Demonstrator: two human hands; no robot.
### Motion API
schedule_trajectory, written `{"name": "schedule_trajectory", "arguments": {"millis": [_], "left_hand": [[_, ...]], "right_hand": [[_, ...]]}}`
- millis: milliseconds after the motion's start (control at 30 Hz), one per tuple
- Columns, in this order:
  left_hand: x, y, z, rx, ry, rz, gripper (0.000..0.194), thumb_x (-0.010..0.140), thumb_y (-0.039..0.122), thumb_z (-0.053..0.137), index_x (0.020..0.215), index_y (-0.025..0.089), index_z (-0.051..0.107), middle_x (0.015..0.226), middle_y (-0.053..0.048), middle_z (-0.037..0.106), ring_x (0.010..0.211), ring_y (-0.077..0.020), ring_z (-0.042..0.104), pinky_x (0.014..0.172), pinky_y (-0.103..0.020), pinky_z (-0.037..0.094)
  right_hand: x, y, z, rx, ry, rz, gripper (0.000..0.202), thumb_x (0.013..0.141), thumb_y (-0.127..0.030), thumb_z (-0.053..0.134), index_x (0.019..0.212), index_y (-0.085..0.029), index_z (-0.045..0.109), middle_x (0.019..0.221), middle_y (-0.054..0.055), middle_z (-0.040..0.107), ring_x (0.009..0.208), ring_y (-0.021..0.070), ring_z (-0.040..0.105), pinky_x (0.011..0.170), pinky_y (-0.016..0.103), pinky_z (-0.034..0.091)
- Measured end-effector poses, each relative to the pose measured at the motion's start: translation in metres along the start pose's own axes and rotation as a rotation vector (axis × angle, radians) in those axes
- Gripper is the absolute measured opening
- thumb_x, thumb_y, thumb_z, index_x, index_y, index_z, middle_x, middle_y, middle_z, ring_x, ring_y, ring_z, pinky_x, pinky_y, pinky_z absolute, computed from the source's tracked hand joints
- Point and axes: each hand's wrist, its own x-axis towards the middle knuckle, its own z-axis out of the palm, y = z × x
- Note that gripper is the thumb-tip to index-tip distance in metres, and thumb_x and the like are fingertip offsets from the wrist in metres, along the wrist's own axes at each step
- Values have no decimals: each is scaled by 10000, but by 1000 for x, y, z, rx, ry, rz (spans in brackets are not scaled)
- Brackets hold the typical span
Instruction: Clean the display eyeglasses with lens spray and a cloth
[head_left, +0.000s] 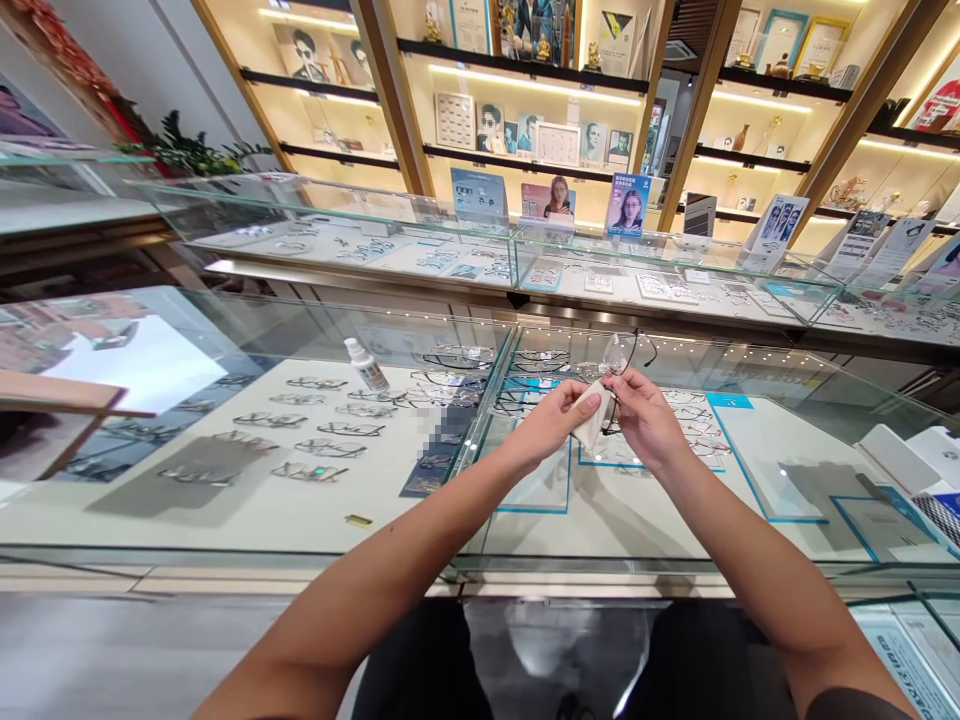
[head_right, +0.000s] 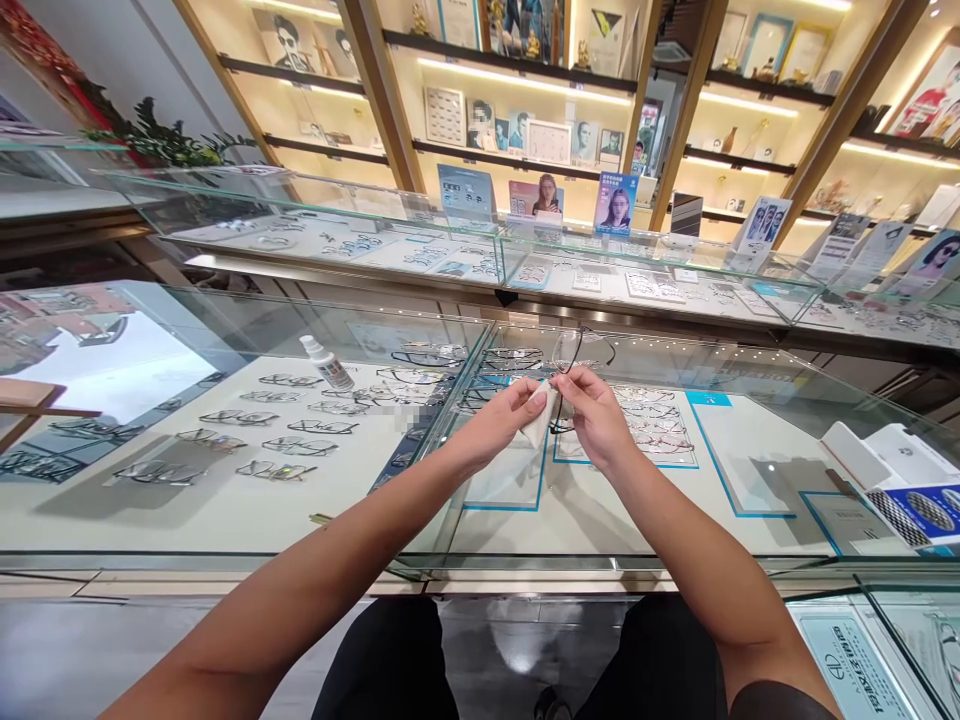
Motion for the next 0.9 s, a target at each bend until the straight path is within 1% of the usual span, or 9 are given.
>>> {"name": "schedule_trajectory", "arguments": {"millis": [100, 233, 300, 433, 500, 600, 733, 833, 900], "left_hand": [[1, -2, -2, 150, 83, 60, 591, 766, 728, 758, 935, 191, 579, 899, -6, 602, 830, -160, 522, 790, -296, 411], [-1, 1, -3, 379, 160, 264, 462, 870, 642, 687, 786, 192, 625, 823, -14, 607, 858, -182, 510, 824, -298, 386], [-3, 3, -3, 376, 130, 296, 483, 883, 641, 680, 738, 182, 644, 762, -9, 594, 806, -169, 500, 784, -284, 374], [-2, 5, -4, 49, -103, 88, 588, 800, 725, 748, 817, 139, 704, 704, 0, 618, 667, -119, 495, 667, -244, 367], [0, 3, -5, -120, -161, -18, 617, 729, 708, 830, 876, 117, 731, 735, -24, 673, 679, -120, 552, 666, -232, 394], [2, 1, -4, -306, -195, -91, 600, 666, 612, 929, 933, 105, 749, 810, -64, 733, 723, -129, 619, 698, -225, 444], [3, -2, 0, -470, -202, -113, 557, 665, 505, 967, 997, 116, 748, 886, -83, 752, 741, -128, 639, 729, -235, 487], [2, -2, 4, -504, -208, -109, 547, 663, 484, 972, 995, 121, 734, 881, -76, 737, 752, -129, 634, 750, -244, 492], [0, -1, 4, -450, -205, -95, 575, 658, 537, 960, 983, 125, 726, 843, -53, 714, 730, -123, 607, 726, -241, 468]], "right_hand": [[1, 1, 1, -3, 5, -31, 428, 570, -524, 988, 712, -232, 709, 819, -22, 664, 769, 120, 555, 726, 253, 454], [0, 0, 2, 9, 4, 16, 442, 566, -530, 987, 716, -227, 702, 791, -32, 649, 687, 104, 516, 623, 243, 413], [-1, 0, 1, 3, 10, 37, 451, 564, -539, 987, 723, -226, 703, 786, -34, 646, 660, 98, 501, 581, 235, 388], [-1, 0, 1, -24, 29, 19, 452, 560, -545, 987, 703, -227, 699, 779, -30, 658, 653, 100, 494, 561, 235, 378], [0, 0, 2, -14, 35, 18, 461, 534, -539, 999, 693, -226, 699, 775, -31, 665, 666, 104, 511, 583, 234, 399], [0, -1, 4, 13, 42, 27, 478, 491, -528, 1020, 678, -225, 701, 764, -37, 668, 692, 106, 541, 627, 228, 433], [-1, -2, 6, 37, 53, 48, 489, 477, -517, 1027, 676, -224, 689, 777, -41, 674, 700, 107, 553, 638, 228, 442], [-2, -1, 6, 43, 48, 52, 485, 496, -503, 1023, 689, -225, 676, 809, -35, 688, 717, 115, 571, 641, 236, 454], [-2, 0, 5, 35, 40, 39, 478, 517, -513, 1013, 706, -227, 680, 824, -29, 699, 714, 115, 575, 641, 241, 460]]}}
